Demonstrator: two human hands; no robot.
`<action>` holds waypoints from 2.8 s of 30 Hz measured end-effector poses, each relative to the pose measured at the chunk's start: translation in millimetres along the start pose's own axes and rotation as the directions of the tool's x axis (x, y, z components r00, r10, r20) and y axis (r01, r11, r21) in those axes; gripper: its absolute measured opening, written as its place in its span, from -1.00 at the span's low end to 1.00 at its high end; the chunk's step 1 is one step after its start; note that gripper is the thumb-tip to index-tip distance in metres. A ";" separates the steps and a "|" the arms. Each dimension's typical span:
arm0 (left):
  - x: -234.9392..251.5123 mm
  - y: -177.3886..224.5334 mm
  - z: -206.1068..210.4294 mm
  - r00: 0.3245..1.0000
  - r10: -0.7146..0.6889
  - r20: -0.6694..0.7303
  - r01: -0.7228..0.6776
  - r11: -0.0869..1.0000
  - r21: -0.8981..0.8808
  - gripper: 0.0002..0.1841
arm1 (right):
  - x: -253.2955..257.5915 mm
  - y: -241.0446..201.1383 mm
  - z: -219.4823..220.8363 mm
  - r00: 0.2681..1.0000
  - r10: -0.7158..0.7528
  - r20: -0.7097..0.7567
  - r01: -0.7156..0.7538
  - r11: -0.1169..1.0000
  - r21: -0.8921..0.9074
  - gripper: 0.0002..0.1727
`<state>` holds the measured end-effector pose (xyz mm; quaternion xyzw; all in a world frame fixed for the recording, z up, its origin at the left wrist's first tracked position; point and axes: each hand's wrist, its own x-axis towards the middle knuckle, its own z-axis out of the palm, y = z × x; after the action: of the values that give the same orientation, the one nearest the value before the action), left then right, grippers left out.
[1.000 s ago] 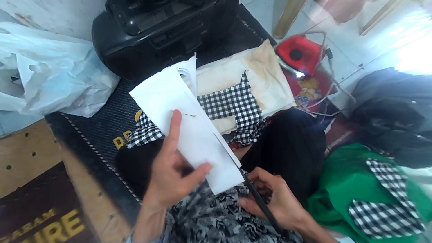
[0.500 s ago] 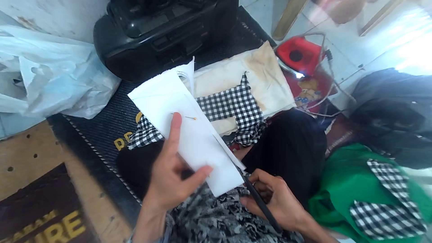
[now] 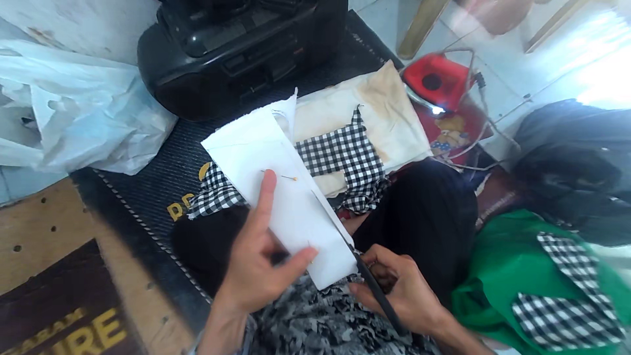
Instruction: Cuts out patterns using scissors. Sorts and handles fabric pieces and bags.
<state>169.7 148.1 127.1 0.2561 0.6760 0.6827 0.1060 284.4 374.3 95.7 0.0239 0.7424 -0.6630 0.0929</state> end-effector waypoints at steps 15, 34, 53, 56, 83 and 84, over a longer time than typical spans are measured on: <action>-0.6 0.3 5.5 1.000 0.004 0.009 -0.004 1.000 0.007 0.13 | 9.8 -5.3 2.9 1.000 0.029 0.010 -0.030 0.999 0.046 -0.65; -7.9 -1.8 13.0 1.000 -0.018 -0.004 0.018 1.000 0.012 0.03 | 11.4 -6.7 -0.6 0.997 0.039 0.070 -0.040 0.999 0.015 -0.50; -9.1 -7.3 15.6 0.999 -0.037 0.002 0.037 0.999 0.021 0.04 | 9.4 -5.2 3.1 0.999 0.030 -0.020 -0.030 1.000 -0.007 -0.65; -9.6 -8.8 16.0 0.999 -0.042 0.003 0.042 0.999 0.016 0.04 | 8.9 -5.3 2.7 0.999 0.038 -0.024 -0.038 0.999 0.000 -0.69; 1.5 -11.9 30.1 0.959 0.083 -0.271 -0.055 0.992 0.111 -0.33 | 15.7 -0.4 10.7 0.998 -0.055 -0.030 0.058 0.992 0.114 -0.40; 1.7 -11.8 29.9 0.961 0.074 -0.266 -0.049 0.994 0.100 -0.29 | 15.4 0.1 11.0 0.998 -0.052 -0.031 0.055 0.992 0.112 -0.39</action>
<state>180.7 175.7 114.5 0.1863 0.7066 0.6823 -0.0201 270.4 362.1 91.9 0.0185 0.7054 -0.7057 0.0632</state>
